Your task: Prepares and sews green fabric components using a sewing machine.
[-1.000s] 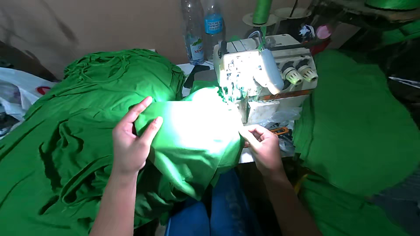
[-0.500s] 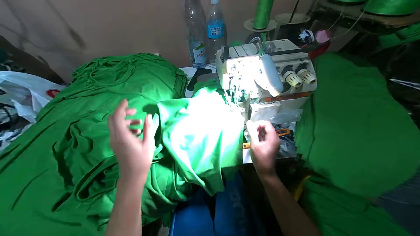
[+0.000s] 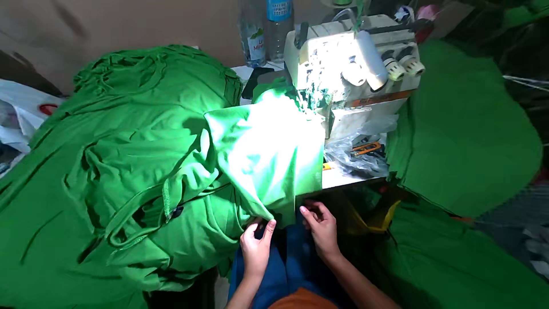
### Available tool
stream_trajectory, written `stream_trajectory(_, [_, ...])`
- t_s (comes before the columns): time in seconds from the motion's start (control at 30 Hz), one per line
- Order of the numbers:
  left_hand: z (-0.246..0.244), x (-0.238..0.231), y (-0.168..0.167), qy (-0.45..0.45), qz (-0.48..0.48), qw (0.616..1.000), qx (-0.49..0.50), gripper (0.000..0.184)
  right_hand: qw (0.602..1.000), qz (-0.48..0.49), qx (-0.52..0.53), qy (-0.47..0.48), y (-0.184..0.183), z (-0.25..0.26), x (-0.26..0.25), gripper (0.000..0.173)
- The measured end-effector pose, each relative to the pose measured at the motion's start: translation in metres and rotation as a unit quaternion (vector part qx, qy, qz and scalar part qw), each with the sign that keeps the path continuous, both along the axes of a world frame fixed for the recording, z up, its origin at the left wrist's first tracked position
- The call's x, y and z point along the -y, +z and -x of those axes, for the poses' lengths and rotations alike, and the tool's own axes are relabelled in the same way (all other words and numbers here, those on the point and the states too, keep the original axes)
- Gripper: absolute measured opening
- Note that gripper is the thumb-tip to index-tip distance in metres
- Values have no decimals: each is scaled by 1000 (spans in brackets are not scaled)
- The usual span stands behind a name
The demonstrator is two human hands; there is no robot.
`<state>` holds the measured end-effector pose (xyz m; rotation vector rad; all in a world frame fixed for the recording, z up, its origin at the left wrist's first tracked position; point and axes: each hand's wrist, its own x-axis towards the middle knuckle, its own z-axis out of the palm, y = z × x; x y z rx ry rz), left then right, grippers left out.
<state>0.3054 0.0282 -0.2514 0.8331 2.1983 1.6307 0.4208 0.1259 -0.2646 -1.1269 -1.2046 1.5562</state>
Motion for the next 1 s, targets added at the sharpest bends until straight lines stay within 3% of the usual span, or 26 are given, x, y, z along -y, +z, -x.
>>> stream_trajectory(0.13, [-4,-10,3,41,-8,998,44,11,998,26,-50,-38,4,10,-1,24])
stream_trajectory(0.27, [-7,-1,-3,45,-22,999,9,12,996,37,-56,-60,2,15,-5,19])
stream_trajectory(0.47, [-4,10,4,52,-22,998,-20,22,998,12,-67,-19,-4,6,-3,4])
stream_trajectory(0.67, [-4,26,11,60,-48,997,-22,12,992,-30,-118,28,7,-36,5,15])
stream_trajectory(0.8, [-3,23,8,71,-39,997,-6,17,994,-12,-62,87,11,-41,-6,19])
stream_trajectory(0.87, [-2,20,6,69,-42,997,-12,22,994,-29,-36,102,2,-35,-15,11])
stream_trajectory(1.0, [-2,16,4,66,-63,996,7,29,990,-77,-23,112,-16,-25,-29,11])
